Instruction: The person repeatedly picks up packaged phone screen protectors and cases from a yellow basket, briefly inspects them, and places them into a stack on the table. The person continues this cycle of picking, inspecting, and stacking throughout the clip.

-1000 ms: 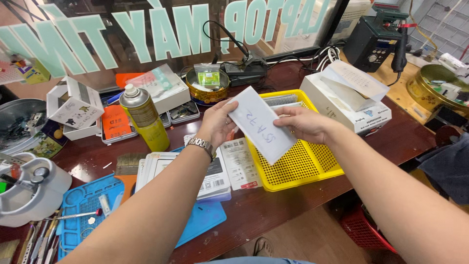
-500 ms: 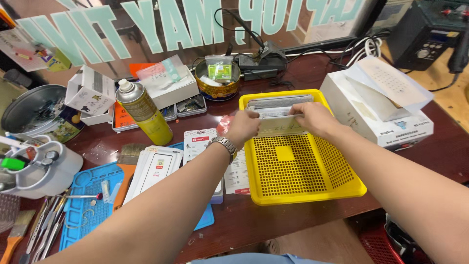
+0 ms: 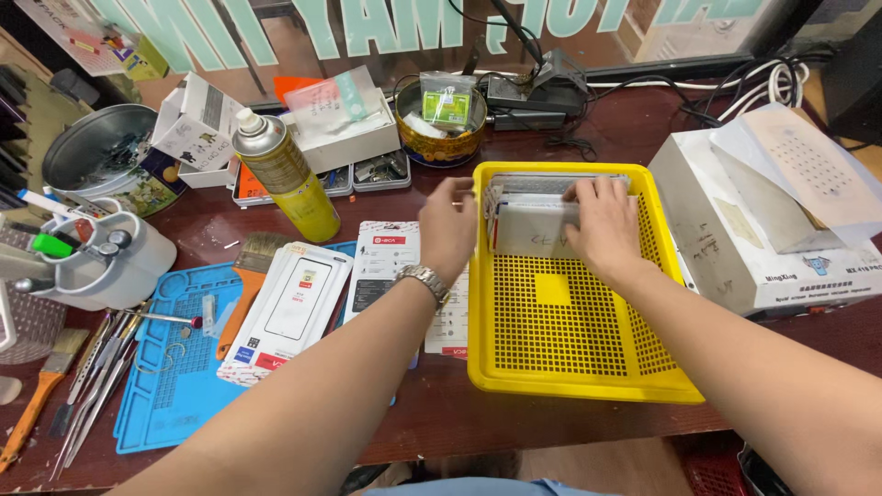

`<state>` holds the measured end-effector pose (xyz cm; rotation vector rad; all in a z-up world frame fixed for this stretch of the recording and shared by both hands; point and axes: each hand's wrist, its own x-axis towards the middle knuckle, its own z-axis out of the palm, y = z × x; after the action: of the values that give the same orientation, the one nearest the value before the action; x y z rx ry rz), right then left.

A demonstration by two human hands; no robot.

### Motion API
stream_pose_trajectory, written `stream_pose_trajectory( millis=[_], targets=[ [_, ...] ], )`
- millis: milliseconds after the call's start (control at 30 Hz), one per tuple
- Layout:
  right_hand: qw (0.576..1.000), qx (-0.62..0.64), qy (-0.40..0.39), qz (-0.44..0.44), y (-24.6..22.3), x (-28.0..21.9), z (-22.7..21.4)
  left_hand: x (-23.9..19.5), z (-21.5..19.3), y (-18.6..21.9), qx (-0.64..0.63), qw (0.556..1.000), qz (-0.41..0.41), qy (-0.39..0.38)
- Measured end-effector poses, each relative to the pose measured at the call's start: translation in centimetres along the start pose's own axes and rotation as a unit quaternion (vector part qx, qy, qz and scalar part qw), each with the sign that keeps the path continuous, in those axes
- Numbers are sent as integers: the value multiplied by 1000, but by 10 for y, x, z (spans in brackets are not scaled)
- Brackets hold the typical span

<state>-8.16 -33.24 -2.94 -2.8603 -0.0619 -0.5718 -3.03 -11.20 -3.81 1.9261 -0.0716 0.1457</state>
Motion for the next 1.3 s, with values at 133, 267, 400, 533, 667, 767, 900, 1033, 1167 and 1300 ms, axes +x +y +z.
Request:
stream_pose_trajectory(
  millis=[133,267,400,533,667,767,900,1033,1167,1300],
  targets=[
    [994,103,8,45,-22,25,-9,21,-52,-38,45,992,-36,112],
    [935,343,-54,75,-77,49,21,27,-72,-76,131,983,-108,73],
    [719,578,-296,246,-154,33,80,18,-79,-96,166,979,-116,23],
    [751,414,-332,393,-185,4,104,16,-103,-108,167,973,-153,-50],
    [710,474,-328,405,-198,-15,106,17,-119,-120,135,964,-203,-102],
    [783,403,-289,376,-208,-21,102,15,-125,-126,66,966,-233,-96],
    [806,355,-265,392,-216,-21,97,14,-133,-128,-3,966,-225,-128],
    [691,501,-279,441,-198,-9,75,17,-147,-120,-66,959,-234,-146],
    [754,481,-197,402,-191,6,40,25,-161,-104,-219,925,-240,-196],
    [856,415,-189,245,-227,11,21,30,-156,-83,-387,801,-314,-331]
  ],
)
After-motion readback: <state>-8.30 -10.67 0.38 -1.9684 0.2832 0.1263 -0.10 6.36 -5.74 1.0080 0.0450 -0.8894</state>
